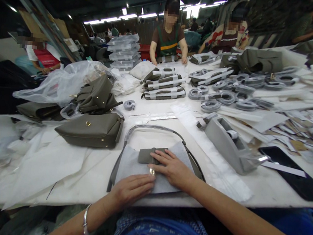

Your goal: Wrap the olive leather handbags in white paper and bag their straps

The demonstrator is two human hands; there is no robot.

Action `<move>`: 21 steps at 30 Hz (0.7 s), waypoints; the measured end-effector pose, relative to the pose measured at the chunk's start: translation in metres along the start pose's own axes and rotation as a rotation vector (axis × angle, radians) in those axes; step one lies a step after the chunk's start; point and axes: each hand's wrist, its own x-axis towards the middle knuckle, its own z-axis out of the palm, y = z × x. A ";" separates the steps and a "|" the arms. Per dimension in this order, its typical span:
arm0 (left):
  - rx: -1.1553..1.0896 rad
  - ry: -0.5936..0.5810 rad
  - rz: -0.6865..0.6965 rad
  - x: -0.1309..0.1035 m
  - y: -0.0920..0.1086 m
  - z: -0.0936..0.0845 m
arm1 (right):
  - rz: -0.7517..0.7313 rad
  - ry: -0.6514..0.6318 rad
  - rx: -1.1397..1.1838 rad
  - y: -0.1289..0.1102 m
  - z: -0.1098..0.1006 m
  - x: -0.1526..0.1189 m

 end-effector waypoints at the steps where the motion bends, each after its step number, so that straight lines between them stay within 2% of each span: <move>1: -0.001 -0.038 0.003 0.001 0.001 -0.002 | 0.000 -0.002 0.008 0.000 0.000 0.000; 6: 0.006 -0.198 -0.039 0.004 0.003 -0.005 | 0.036 -0.033 0.023 -0.002 -0.005 0.002; 11: -0.016 -0.233 -0.109 0.009 0.008 -0.007 | 0.050 -0.060 0.026 -0.004 -0.007 0.004; 15: -0.049 -0.311 -0.175 0.019 0.015 -0.015 | 0.027 -0.077 0.012 -0.004 -0.010 0.006; 21: -0.079 -0.344 -0.221 0.028 0.021 -0.024 | -0.034 -0.024 0.090 -0.011 -0.024 0.014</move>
